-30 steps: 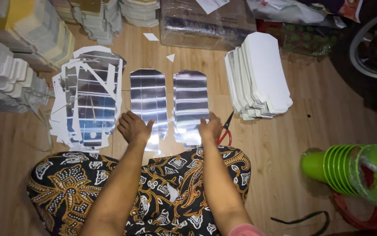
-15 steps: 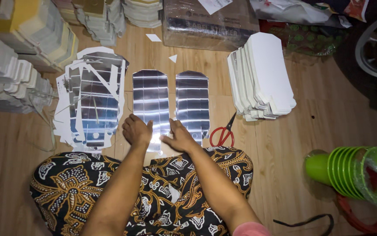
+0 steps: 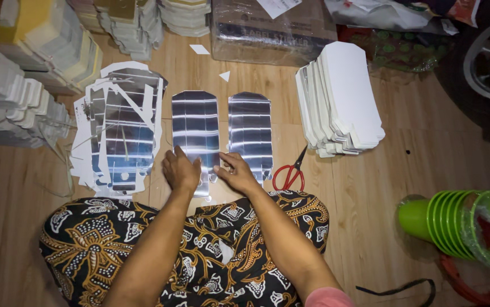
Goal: The person sits on the floor and assembles small solar panels by placing a white backing sheet onto a solar cell. They handle the components by hand, aligning the pieces and stacking the finished units. The person also uses scissors to trim excess material from the panels.
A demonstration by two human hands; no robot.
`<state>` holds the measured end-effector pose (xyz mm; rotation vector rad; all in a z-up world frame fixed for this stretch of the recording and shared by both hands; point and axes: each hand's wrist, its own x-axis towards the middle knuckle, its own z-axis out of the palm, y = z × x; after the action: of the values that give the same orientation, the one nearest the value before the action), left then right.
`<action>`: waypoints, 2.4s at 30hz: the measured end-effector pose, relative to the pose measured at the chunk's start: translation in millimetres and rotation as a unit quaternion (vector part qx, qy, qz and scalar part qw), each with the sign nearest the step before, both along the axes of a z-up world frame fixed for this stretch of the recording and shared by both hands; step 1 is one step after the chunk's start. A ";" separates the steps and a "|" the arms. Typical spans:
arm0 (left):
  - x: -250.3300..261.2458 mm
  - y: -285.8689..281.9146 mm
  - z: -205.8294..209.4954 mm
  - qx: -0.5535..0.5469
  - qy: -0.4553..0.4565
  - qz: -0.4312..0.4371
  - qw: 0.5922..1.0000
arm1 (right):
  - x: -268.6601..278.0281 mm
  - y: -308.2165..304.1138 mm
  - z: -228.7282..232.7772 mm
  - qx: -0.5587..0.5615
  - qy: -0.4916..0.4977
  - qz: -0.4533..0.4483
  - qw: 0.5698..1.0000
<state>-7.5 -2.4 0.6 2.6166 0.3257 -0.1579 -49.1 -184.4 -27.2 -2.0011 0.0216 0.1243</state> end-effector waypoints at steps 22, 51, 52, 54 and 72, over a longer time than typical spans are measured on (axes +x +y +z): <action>-8.0 -7.1 17.8 -0.415 0.048 -0.090 0.904 | -8.1 8.4 4.9 0.424 0.063 0.024 0.903; -6.4 -2.0 16.7 -0.555 0.136 -0.041 0.820 | -3.9 -0.3 25.2 0.379 0.082 0.069 0.919; -5.4 -1.5 15.9 -0.558 0.141 -0.041 0.817 | -4.2 -1.5 25.8 0.386 0.087 0.071 0.916; -3.9 -0.8 12.6 -0.558 0.138 -0.043 0.817 | -5.1 -3.4 22.3 0.423 0.128 0.056 0.895; -5.6 17.9 41.1 -0.174 -0.184 -0.087 0.964 | 5.4 -93.6 -1.4 -0.275 0.011 -0.371 0.887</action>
<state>-13.1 15.5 41.7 2.2602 -0.0595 0.1963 -43.7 -278.1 -28.7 -2.4055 0.9199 -0.3951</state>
